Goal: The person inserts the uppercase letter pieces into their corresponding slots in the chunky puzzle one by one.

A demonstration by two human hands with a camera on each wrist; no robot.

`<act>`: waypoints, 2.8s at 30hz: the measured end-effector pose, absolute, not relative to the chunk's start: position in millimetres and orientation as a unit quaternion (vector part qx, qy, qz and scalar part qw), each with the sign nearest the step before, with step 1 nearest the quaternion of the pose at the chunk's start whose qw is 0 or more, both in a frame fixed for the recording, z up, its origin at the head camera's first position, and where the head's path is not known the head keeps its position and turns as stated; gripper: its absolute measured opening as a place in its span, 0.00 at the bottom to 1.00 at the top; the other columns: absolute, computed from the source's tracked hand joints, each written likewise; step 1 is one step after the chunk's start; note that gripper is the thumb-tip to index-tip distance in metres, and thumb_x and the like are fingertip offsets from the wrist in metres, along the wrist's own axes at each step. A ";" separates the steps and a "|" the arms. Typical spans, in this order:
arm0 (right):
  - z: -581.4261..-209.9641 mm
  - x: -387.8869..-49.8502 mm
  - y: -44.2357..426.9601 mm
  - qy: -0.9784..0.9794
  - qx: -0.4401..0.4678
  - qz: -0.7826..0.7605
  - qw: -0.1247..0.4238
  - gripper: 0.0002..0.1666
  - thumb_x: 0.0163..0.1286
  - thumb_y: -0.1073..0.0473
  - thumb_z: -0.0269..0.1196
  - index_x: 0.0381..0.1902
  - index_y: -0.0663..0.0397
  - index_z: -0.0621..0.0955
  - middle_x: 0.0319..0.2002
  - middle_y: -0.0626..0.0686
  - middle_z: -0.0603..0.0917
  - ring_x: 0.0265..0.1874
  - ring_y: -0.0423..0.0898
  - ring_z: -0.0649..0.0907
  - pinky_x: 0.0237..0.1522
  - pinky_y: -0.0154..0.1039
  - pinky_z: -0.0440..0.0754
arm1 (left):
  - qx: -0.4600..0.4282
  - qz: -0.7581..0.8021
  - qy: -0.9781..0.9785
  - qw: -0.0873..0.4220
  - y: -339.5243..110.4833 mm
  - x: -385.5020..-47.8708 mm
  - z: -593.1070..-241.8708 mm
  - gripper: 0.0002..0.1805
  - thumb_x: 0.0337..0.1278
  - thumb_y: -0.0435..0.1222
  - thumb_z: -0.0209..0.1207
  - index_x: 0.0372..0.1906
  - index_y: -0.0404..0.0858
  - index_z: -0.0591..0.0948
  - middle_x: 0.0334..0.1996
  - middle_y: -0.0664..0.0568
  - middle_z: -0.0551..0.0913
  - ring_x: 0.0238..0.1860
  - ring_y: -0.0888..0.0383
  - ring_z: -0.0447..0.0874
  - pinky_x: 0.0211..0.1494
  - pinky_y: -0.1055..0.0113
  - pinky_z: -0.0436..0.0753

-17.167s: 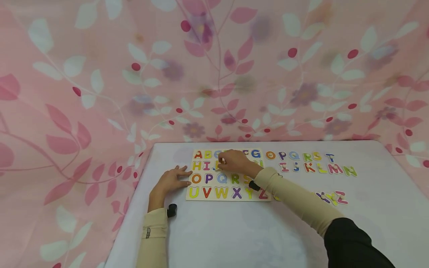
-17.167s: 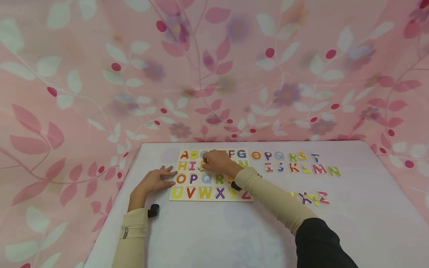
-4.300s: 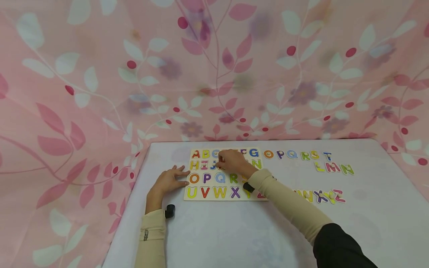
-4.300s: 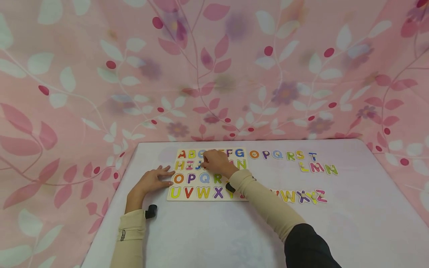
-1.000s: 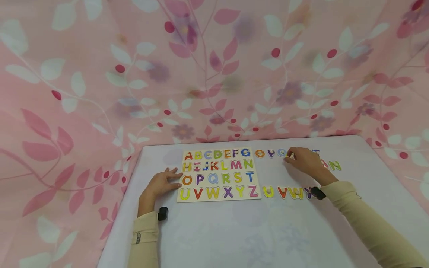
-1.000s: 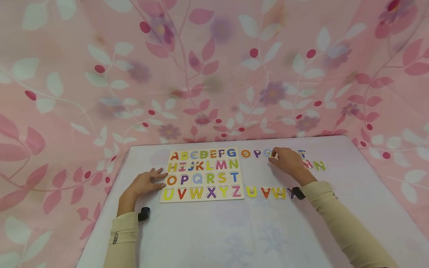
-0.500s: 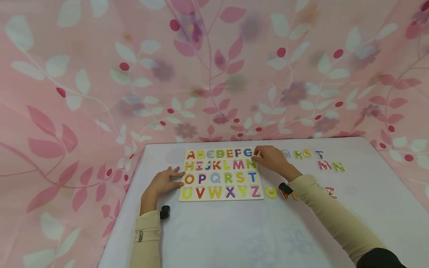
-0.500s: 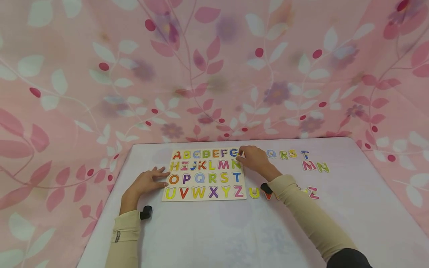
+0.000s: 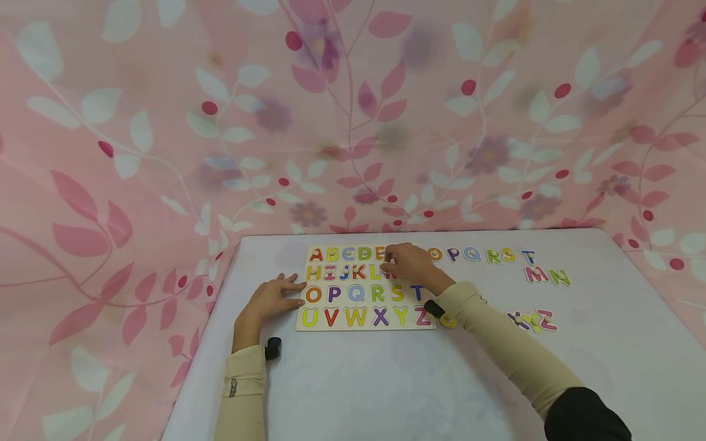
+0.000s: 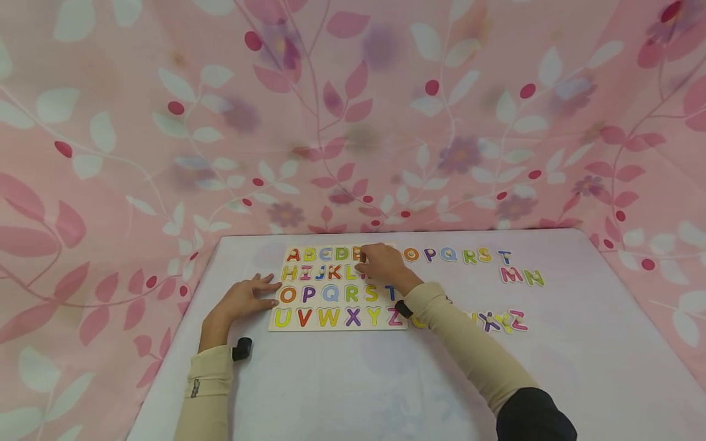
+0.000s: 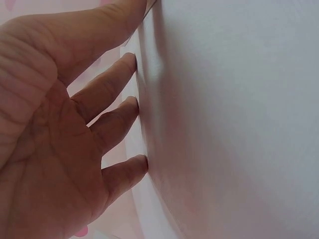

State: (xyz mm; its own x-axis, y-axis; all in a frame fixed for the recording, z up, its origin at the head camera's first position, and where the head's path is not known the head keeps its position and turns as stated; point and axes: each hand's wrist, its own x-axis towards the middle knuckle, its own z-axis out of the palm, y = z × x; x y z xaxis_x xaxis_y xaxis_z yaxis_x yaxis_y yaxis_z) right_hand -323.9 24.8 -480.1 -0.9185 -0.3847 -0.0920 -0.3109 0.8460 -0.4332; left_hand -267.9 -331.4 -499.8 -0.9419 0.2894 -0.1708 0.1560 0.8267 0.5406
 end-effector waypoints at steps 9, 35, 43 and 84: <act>-482.7 -326.4 -0.5 0.955 -0.200 -0.195 0.099 0.12 0.65 0.46 0.68 0.33 0.46 0.81 0.26 0.44 0.79 0.24 0.43 0.75 0.23 0.36 0.68 | 0.109 0.277 0.945 0.134 -329.6 -267.4 -498.5 0.29 0.52 0.41 0.71 0.62 0.42 0.80 0.70 0.44 0.68 0.74 0.37 0.52 0.71 0.38 0.53; -472.2 -321.7 28.0 0.963 -0.179 -0.185 0.084 0.12 0.67 0.46 0.67 0.39 0.45 0.81 0.21 0.42 0.79 0.22 0.43 0.76 0.23 0.37 0.69 | 0.110 0.272 0.947 0.128 -327.7 -266.7 -496.2 0.29 0.53 0.42 0.71 0.62 0.42 0.80 0.69 0.44 0.69 0.74 0.37 0.52 0.72 0.39 0.54; -468.5 -311.3 78.9 0.966 -0.148 -0.206 0.058 0.13 0.66 0.48 0.68 0.42 0.49 0.83 0.28 0.47 0.80 0.25 0.44 0.75 0.24 0.37 0.71 | 0.103 0.266 0.948 0.138 -328.7 -266.0 -496.4 0.30 0.54 0.44 0.70 0.63 0.43 0.79 0.71 0.45 0.67 0.75 0.38 0.51 0.72 0.38 0.52; -485.1 -265.8 315.5 0.978 0.016 -0.178 0.109 0.19 0.69 0.53 0.59 0.47 0.65 0.76 0.30 0.58 0.79 0.26 0.52 0.75 0.22 0.42 0.72 | 0.102 0.277 0.946 0.138 -331.2 -267.1 -499.7 0.30 0.54 0.44 0.70 0.63 0.44 0.79 0.70 0.45 0.67 0.75 0.37 0.50 0.72 0.37 0.50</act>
State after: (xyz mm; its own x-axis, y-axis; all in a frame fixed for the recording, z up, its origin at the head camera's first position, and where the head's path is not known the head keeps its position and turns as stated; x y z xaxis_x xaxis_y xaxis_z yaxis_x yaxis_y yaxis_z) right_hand -265.8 315.5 -485.1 -0.9755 -0.0076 -0.2197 0.0704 0.9360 -0.3450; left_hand -267.1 -331.2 -499.7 -0.9413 0.2684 -0.2046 0.1158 0.8263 0.5512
